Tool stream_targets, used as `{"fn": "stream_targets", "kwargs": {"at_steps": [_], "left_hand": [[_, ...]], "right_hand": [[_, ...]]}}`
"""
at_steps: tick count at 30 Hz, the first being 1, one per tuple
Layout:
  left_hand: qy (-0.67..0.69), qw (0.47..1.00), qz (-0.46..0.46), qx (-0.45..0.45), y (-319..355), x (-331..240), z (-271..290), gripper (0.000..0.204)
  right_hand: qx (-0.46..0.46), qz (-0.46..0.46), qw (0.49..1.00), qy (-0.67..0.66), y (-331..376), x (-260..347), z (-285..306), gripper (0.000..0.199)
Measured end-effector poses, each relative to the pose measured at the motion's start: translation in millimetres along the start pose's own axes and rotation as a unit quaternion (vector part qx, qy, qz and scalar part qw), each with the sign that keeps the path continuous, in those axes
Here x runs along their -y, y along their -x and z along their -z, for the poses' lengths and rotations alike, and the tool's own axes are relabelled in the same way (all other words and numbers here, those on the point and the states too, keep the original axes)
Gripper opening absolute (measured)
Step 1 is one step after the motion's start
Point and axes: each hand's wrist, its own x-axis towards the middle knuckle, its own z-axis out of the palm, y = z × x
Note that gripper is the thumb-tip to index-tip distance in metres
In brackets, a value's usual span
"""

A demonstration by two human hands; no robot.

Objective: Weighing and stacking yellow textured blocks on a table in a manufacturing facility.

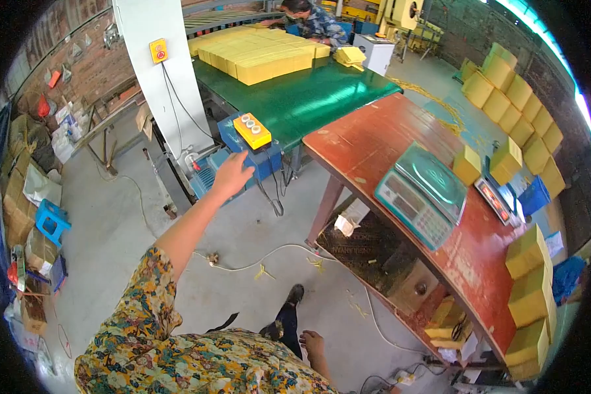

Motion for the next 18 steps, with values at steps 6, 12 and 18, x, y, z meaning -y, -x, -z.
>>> {"fn": "stream_targets", "kwargs": {"at_steps": [6,12,18], "left_hand": [[-0.132,0.988,0.001,-0.082,-106,17,-13,0.053],[-0.164,0.976,-0.067,-0.124,-116,32,-20,0.043],[-0.129,0.989,-0.033,-0.069,-129,24,-11,0.044]], "right_hand": [[0.173,0.084,0.980,0.051,-72,173,-75,0.029],[0.158,0.459,0.805,0.341,-104,387,-161,0.035],[0.082,0.745,0.607,0.263,-71,579,-268,0.044]]}}
